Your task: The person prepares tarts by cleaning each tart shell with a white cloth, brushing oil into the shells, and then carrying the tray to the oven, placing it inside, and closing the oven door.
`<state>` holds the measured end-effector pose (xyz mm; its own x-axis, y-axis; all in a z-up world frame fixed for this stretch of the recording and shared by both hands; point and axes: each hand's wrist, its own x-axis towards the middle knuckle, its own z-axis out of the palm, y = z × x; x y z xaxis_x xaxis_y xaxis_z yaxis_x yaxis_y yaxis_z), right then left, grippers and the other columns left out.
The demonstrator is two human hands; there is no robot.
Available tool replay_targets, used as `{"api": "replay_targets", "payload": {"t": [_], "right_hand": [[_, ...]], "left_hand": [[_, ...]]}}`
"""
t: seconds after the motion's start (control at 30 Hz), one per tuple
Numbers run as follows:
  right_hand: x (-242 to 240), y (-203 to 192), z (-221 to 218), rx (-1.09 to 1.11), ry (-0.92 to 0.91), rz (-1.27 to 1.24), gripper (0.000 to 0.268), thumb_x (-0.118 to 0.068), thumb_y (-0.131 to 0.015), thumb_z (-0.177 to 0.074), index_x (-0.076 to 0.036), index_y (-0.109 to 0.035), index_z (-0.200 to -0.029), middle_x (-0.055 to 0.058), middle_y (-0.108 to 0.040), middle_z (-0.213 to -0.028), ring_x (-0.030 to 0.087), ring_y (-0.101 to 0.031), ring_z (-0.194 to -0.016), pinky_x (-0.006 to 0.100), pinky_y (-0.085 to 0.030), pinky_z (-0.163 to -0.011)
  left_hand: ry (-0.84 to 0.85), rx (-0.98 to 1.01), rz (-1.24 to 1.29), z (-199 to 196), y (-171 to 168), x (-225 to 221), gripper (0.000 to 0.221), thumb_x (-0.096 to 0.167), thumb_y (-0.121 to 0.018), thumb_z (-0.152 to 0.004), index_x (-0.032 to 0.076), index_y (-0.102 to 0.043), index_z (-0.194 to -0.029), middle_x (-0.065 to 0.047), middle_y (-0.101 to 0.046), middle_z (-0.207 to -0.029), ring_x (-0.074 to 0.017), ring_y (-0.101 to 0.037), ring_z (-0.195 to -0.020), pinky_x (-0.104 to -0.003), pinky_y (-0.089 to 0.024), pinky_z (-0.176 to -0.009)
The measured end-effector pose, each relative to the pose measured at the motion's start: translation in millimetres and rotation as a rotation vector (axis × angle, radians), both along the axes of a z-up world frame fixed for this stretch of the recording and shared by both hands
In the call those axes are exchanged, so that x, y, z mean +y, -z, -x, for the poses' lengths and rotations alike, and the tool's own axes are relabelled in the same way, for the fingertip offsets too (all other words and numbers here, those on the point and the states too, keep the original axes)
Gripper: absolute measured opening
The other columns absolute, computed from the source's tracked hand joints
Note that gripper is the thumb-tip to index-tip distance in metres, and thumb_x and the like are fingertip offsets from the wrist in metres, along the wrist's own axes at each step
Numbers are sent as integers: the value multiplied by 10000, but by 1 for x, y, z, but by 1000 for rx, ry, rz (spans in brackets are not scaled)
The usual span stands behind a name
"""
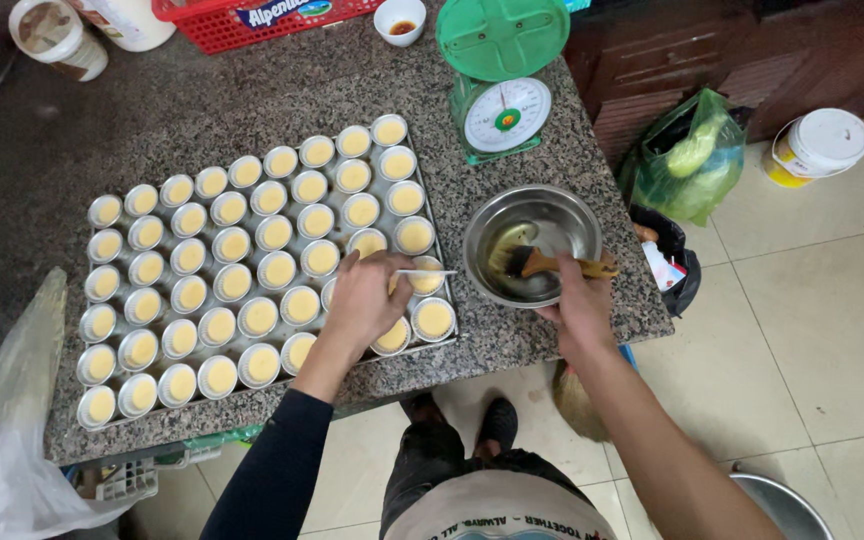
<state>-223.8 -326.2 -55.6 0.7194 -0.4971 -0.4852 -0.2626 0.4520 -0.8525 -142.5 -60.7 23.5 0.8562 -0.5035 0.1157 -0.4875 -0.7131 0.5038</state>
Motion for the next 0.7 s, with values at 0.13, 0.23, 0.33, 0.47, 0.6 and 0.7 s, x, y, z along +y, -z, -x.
{"api": "replay_targets", "payload": {"t": [0.13,0.23,0.33,0.47,0.6,0.7], "right_hand": [[2,-12,3,-48,45,-33,464,-254,-595,-989,-221,-413,-1414,59,-660,-1219,178,-731,-963,380,-648,-620],[1,-20,3,30,42,28,488,-272,-583,-1000,-271,-390,-1448,55,-644,-1260,187,-705,-996,364,-617,-679],[3,-22,6,-22,23,-35,483,-273,-565,-1003,-264,-351,-1436,78,-629,-1276,206,-734,-1035,391,-665,-746],[8,-21,6,-42,17,-37,462,-264,-574,-1005,-244,-378,-1422,74,-617,-1291,212,-717,-1028,418,-638,-708],[9,-23,10,-95,0,-15,467,-271,-577,-1003,-250,-383,-1427,79,-610,-1298,216,-700,-1041,409,-625,-702],[13,-23,10,-51,37,-47,506,-243,-592,-973,-280,-375,-1429,43,-578,-1320,202,-677,-1092,410,-629,-726]], "left_hand": [[-2,18,54,20,-20,10,203,135,-631,-874,102,-760,-1027,-87,-755,-1050,-305,-690,-1020,-576,-293,-1197],[37,-2,94,41,-35,14,182,104,-632,-854,66,-743,-994,-93,-754,-1030,-300,-706,-1007,-579,-305,-1194],[43,56,87,55,-32,10,183,96,-620,-853,73,-749,-981,-86,-764,-1047,-305,-710,-967,-556,-323,-1191],[43,36,23,56,-26,5,199,105,-646,-828,58,-743,-995,-150,-745,-1022,-364,-689,-970,-509,-476,-986],[-166,193,99,64,-30,7,290,150,-649,-820,47,-722,-1081,-211,-727,-882,-409,-708,-824,-504,-546,-723],[-239,134,172,67,-17,-2,281,172,-641,-858,11,-693,-1082,-252,-708,-818,-435,-710,-757,-513,-551,-692]]}}
